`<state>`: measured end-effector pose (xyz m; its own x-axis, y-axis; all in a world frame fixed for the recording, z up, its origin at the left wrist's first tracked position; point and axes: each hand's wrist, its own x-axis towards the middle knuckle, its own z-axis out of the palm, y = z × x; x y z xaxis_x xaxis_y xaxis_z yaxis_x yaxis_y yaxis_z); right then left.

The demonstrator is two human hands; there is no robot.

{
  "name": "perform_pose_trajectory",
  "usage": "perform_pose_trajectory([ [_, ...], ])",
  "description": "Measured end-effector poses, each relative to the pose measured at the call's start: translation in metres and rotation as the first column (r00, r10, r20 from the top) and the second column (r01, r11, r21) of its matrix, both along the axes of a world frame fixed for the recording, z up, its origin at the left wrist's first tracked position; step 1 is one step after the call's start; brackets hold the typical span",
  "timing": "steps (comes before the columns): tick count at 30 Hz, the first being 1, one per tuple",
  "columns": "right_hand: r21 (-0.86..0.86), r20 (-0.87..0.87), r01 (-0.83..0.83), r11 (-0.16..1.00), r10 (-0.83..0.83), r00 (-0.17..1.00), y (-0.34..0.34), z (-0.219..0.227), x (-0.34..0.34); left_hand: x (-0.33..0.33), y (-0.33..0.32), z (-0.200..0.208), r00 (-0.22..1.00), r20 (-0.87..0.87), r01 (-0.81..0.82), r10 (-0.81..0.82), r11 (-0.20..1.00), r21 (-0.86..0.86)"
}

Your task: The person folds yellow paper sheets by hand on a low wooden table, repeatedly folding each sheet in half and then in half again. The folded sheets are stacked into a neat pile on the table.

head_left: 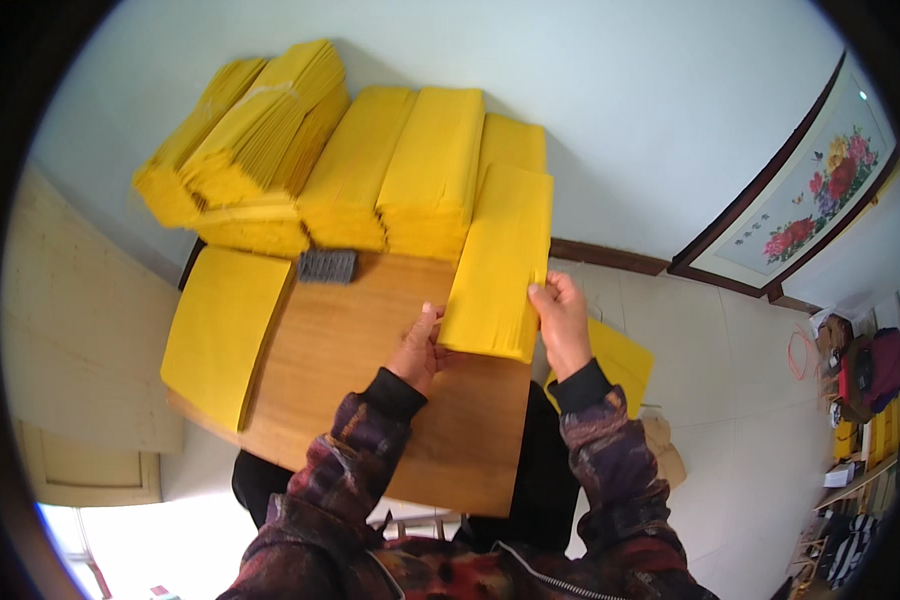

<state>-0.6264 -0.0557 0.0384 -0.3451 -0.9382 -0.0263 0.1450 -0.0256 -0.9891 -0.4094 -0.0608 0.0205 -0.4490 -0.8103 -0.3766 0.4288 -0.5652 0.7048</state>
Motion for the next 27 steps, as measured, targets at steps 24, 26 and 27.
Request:
perform_pose_trajectory([
  [24, 0.17, -0.199, -0.455, 0.874, 0.482, 0.853, 0.186, -0.013, 0.13, 0.208, 0.153, -0.002, 0.142, 0.595, 0.326, 0.791, 0.53, -0.783],
  [26, 0.136, -0.423, -0.353, 0.926, 0.377, 0.824, 0.169, -0.014, 0.114, 0.198, 0.187, -0.005, 0.198, 0.605, 0.499, 0.771, 0.452, -0.74],
  [27, 0.096, -0.494, -0.34, 0.936, 0.341, 0.8, 0.16, -0.014, 0.107, 0.19, 0.2, -0.008, 0.214, 0.622, 0.571, 0.753, 0.42, -0.705],
])
